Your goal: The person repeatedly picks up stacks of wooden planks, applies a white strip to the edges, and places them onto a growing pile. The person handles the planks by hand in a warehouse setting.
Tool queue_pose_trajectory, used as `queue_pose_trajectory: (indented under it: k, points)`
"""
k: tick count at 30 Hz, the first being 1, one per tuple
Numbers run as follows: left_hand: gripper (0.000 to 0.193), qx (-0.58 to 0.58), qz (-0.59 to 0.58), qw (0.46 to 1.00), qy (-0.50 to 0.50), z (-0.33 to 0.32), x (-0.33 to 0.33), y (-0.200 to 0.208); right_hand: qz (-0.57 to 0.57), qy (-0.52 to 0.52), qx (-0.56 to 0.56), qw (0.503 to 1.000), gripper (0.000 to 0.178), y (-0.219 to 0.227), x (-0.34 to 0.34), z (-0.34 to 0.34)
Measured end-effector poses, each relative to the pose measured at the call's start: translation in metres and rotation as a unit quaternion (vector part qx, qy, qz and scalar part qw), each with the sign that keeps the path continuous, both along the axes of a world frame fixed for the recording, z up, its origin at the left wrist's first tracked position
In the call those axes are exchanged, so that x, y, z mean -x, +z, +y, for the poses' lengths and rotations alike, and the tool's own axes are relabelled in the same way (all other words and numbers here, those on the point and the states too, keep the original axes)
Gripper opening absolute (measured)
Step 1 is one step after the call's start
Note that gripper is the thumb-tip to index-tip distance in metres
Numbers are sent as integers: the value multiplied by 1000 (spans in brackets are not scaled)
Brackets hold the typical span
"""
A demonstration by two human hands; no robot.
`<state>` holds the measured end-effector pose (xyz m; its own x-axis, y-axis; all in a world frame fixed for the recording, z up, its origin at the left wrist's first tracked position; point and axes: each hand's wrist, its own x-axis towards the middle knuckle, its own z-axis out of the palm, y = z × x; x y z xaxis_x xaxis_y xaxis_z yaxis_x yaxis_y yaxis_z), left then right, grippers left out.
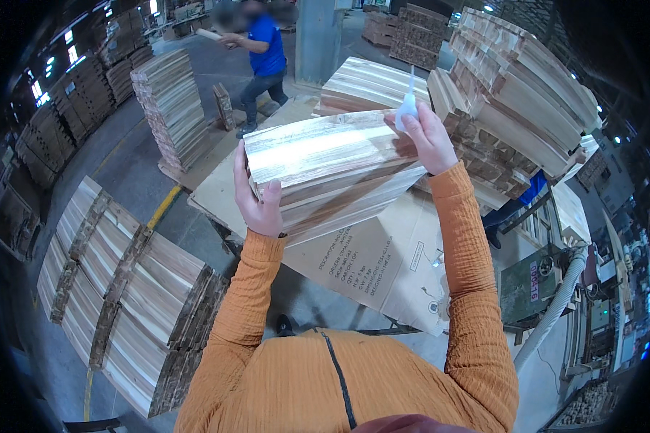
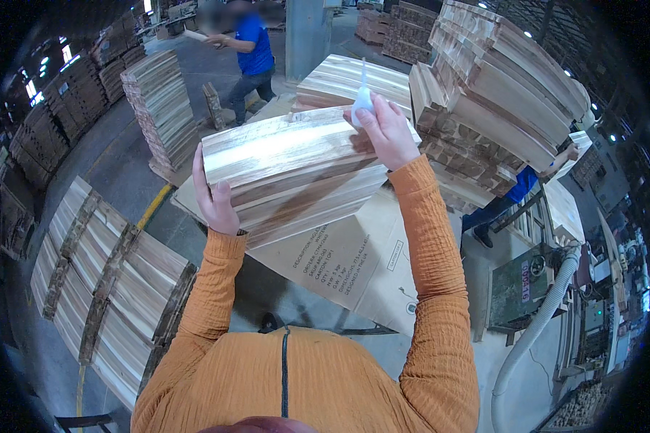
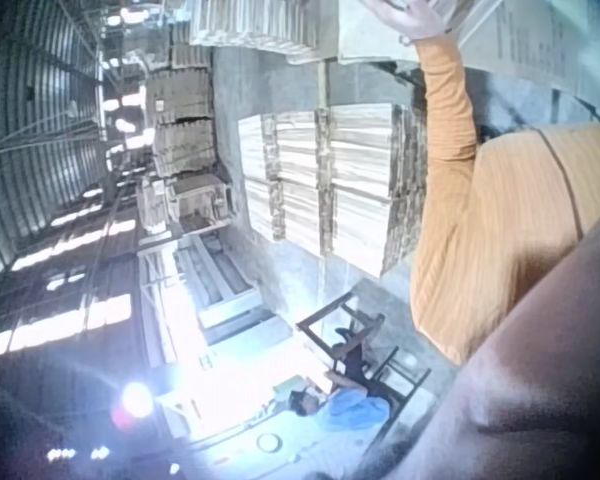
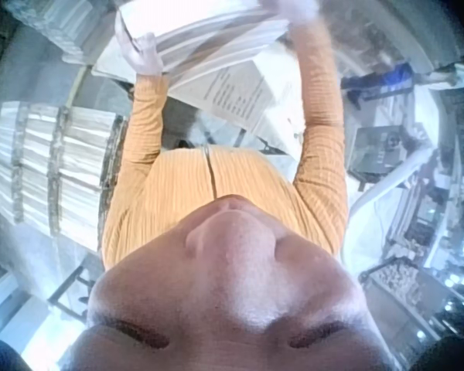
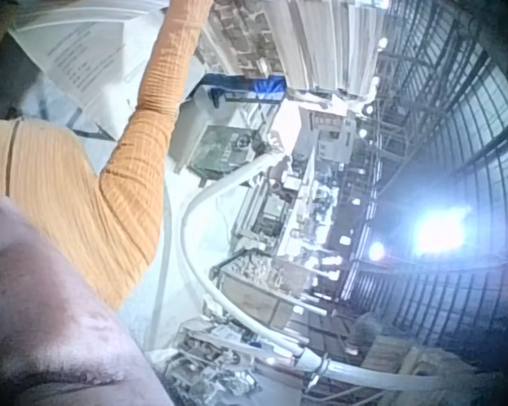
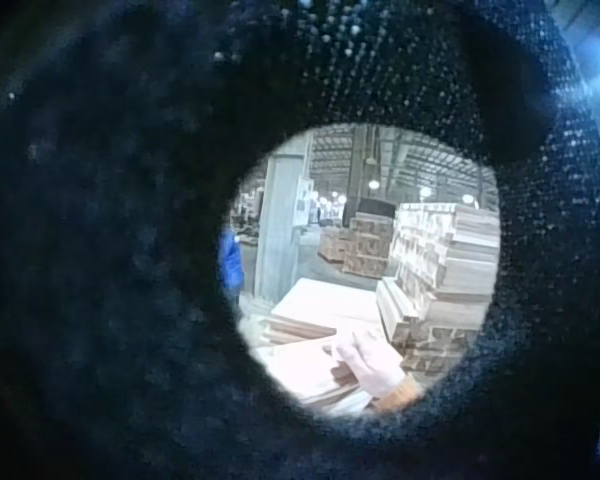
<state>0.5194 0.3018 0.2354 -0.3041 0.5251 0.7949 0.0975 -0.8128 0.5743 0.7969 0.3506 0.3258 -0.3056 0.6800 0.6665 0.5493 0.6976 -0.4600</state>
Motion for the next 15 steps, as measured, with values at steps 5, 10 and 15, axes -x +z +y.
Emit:
queue_pose_trajectory:
  k: [5, 10, 15]
  points:
    - [74, -3, -15, 1000, 0, 0, 0, -1, -32, -16, 11, 999, 30, 3, 1, -7]
    - [72, -12, -11, 1000, -2, 1, 1, -3, 31, 6, 6, 999, 26, 1, 0, -7]
    - [72, -17, -9, 1000, 7, 2, 1, -2, -31, -18, -15, 999, 30, 3, 2, -2]
